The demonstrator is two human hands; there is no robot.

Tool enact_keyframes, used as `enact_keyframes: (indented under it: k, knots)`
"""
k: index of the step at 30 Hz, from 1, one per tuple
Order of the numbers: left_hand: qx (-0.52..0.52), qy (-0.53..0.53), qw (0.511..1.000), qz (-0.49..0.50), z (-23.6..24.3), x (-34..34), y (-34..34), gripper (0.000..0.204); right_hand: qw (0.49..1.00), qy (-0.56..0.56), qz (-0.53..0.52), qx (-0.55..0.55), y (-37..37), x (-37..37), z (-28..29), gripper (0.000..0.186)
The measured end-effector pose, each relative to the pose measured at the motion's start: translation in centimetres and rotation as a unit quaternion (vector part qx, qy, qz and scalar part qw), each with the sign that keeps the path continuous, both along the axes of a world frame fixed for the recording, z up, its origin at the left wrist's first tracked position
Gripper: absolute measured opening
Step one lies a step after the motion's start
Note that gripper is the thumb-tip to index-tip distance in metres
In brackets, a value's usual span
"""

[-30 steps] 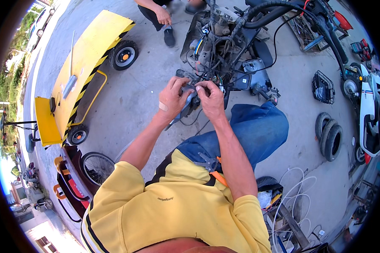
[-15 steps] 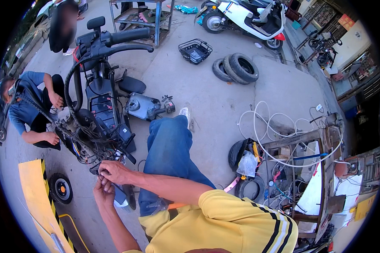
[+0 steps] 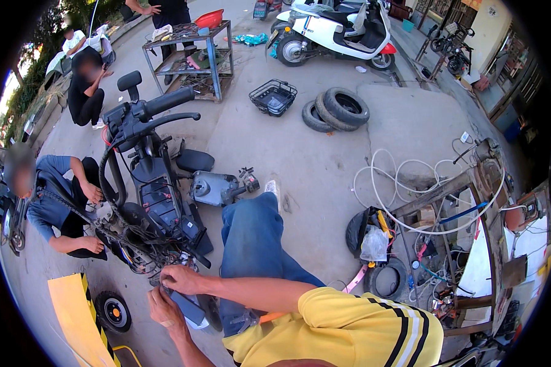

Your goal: The person sits on the ground and uses pliers to strip and twist wires on a scooter's wiring harness. They connect wires together and appear to be troubleshooting or repairing the electrical system.

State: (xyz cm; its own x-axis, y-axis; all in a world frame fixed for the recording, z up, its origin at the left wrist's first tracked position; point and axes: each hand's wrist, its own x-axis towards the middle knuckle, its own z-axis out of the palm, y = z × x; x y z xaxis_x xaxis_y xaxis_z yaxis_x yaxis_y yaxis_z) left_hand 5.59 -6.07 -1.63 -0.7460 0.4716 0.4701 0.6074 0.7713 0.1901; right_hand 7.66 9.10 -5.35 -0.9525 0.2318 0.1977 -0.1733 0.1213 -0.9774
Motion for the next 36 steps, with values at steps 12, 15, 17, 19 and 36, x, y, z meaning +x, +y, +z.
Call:
enact_keyframes:
  k: [12,15,17,19,36]
  knots:
    - [0.478,-0.531,0.698,0.042,-3.2,-2.5,-1.3,0.011,1.0,0.019,-0.016,-0.01,-0.3,-0.4,-1.0,0.019]
    - [0.305,-0.255,0.918,0.002,-2.6,-0.7,-0.5,0.019,0.999,0.002,-0.019,-0.028,-0.4,-0.6,-1.1,0.02]
    - [0.147,-0.125,0.981,0.019,0.2,0.6,0.5,0.021,0.999,-0.009,-0.021,-0.043,-0.3,-0.5,-1.1,0.021]
    - [0.084,-0.016,0.996,-0.021,-0.3,-0.1,0.1,0.019,0.998,-0.012,-0.017,-0.06,-0.4,-0.4,-0.8,0.021]
    - [0.536,-0.616,0.578,0.001,-2.5,-2.3,-1.7,0.018,0.996,-0.042,0.029,-0.075,0.2,0.2,0.3,0.02]
